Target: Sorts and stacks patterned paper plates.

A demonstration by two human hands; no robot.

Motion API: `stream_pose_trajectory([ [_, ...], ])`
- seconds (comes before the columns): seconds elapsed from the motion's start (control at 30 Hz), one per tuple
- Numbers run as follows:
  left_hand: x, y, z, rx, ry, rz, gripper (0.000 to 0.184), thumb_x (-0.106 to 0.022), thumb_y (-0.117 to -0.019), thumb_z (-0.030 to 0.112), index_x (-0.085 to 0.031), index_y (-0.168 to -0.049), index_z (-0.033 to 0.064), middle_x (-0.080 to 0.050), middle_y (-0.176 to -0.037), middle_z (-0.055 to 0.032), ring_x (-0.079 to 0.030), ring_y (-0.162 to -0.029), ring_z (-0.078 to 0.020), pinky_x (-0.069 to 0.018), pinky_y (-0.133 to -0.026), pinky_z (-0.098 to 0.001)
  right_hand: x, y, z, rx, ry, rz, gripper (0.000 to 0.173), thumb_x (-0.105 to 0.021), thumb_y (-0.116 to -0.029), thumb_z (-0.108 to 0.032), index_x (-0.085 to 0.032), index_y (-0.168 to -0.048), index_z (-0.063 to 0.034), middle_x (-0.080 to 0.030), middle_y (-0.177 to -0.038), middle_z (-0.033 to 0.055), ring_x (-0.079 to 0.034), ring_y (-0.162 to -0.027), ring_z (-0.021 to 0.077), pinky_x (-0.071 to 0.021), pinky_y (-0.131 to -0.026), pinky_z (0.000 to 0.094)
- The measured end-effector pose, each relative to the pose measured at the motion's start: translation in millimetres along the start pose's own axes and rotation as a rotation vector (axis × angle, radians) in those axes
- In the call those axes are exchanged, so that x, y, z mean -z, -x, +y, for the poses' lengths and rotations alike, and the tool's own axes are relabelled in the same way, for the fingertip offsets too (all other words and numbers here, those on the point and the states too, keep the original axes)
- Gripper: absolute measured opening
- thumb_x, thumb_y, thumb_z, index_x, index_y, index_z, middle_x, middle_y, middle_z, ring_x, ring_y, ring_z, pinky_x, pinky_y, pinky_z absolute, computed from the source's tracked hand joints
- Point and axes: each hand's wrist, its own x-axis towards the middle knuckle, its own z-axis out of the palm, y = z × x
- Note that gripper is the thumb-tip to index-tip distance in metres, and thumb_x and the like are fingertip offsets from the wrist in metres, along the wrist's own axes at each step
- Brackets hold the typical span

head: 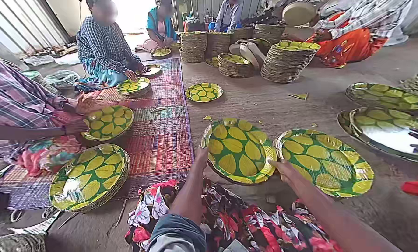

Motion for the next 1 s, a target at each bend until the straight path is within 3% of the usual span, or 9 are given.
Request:
stream_pose_trajectory([
  [0.2,128,-10,76,-0.256,-0.026,0.124,0.051,-0.057,-0.1060,0.021,-0.040,-0.152,0.0070,-0.057,-0.139,-0.0203,-0.059,-0.115,-0.0297,-0.0506,-0.092,-0.0503,-114,21,-83,0.237,-0.133,-0.182,0.037,-0.057,-0.1068,-0.017,-0.052,-0.135,0.0070,-0.061,-0.121,0.0244,-0.064,-0.103,0.0252,-0.0552,-0.088,0.0396],
  [0.3,207,-17,62,-0.219,-0.127,0.311,0.059,-0.058,-0.1050,0.017,-0.032,-0.156,0.0054,-0.052,-0.144,-0.0246,-0.057,-0.125,-0.0332,-0.0495,-0.102,-0.0513,-198,31,-79,0.310,-0.053,-0.270,0.052,-0.061,-0.1034,-0.010,-0.040,-0.148,0.0080,-0.056,-0.136,0.0310,-0.062,-0.118,0.0356,-0.0530,-0.098,0.0470],
  [0.37,247,-14,29,-0.138,-0.516,0.463,0.075,-0.062,-0.1013,0.011,-0.018,-0.160,-0.0014,-0.038,-0.157,-0.0290,-0.046,-0.142,-0.0374,-0.0426,-0.113,-0.0510,-244,43,-60,0.336,0.221,-0.368,0.082,-0.061,-0.1016,-0.009,-0.009,-0.165,-0.0013,-0.036,-0.161,0.0297,-0.049,-0.142,0.0388,-0.0422,-0.116,0.0486],
  [0.4,263,-12,5,-0.068,-0.822,0.481,0.085,-0.066,-0.0986,0.012,-0.011,-0.162,-0.0024,-0.025,-0.165,-0.0291,-0.033,-0.151,-0.0399,-0.0336,-0.119,-0.0551,-262,52,-49,0.320,0.447,-0.418,0.084,-0.058,-0.1034,-0.014,-0.004,-0.166,-0.0067,-0.037,-0.161,0.0281,-0.049,-0.142,0.0396,-0.0408,-0.116,0.0515],
  [0.47,283,-7,-49,0.010,-1.256,0.377,0.086,-0.071,-0.0950,0.015,-0.021,-0.163,0.0027,-0.011,-0.169,-0.0286,-0.008,-0.158,-0.0468,-0.0099,-0.120,-0.0743,-290,66,-26,0.250,0.777,-0.518,0.074,-0.051,-0.1081,-0.024,-0.008,-0.168,-0.0208,-0.053,-0.149,0.0249,-0.057,-0.133,0.0413,-0.0465,-0.107,0.0577],
  [0.53,288,-5,-80,0.143,-1.470,0.206,0.063,-0.054,-0.1056,0.023,-0.031,-0.163,0.0121,-0.010,-0.172,-0.0192,0.000,-0.160,-0.0413,0.0020,-0.120,-0.0749,-305,70,-24,0.227,0.898,-0.553,0.071,-0.046,-0.1088,-0.025,-0.008,-0.168,-0.0281,-0.058,-0.145,0.0219,-0.059,-0.130,0.0402,-0.0494,-0.103,0.0573],
  [0.7,272,-22,-56,0.239,-1.627,0.076,0.057,-0.060,-0.1026,0.033,-0.048,-0.153,0.0087,-0.013,-0.172,-0.0180,0.003,-0.160,-0.0389,0.0082,-0.120,-0.0716,-268,49,-41,0.283,0.836,-0.659,0.086,-0.054,-0.1071,-0.042,0.005,-0.167,-0.0276,-0.054,-0.149,0.0242,-0.057,-0.133,0.0434,-0.0425,-0.108,0.0636],
  [0.77,255,-23,-26,0.174,-1.560,0.065,0.058,-0.058,-0.1038,0.037,-0.049,-0.152,0.0047,-0.015,-0.171,-0.0220,0.002,-0.160,-0.0409,0.0060,-0.121,-0.0716,-229,45,-51,0.372,0.789,-0.590,0.089,-0.057,-0.1057,-0.041,0.003,-0.168,-0.0213,-0.063,-0.134,0.0238,-0.064,-0.119,0.0419,-0.0476,-0.102,0.0621],
  [1.0,131,6,98,-0.297,-1.420,-0.192,0.055,-0.051,-0.1084,0.034,-0.044,-0.154,0.0037,-0.038,-0.162,-0.0214,-0.023,-0.156,-0.0395,-0.0235,-0.123,-0.0617,-28,16,-49,0.458,1.150,-0.233,0.065,-0.061,-0.1043,-0.030,-0.038,-0.157,-0.0006,-0.043,-0.155,0.0298,-0.040,-0.145,0.0486,-0.0345,-0.113,0.0678],
])
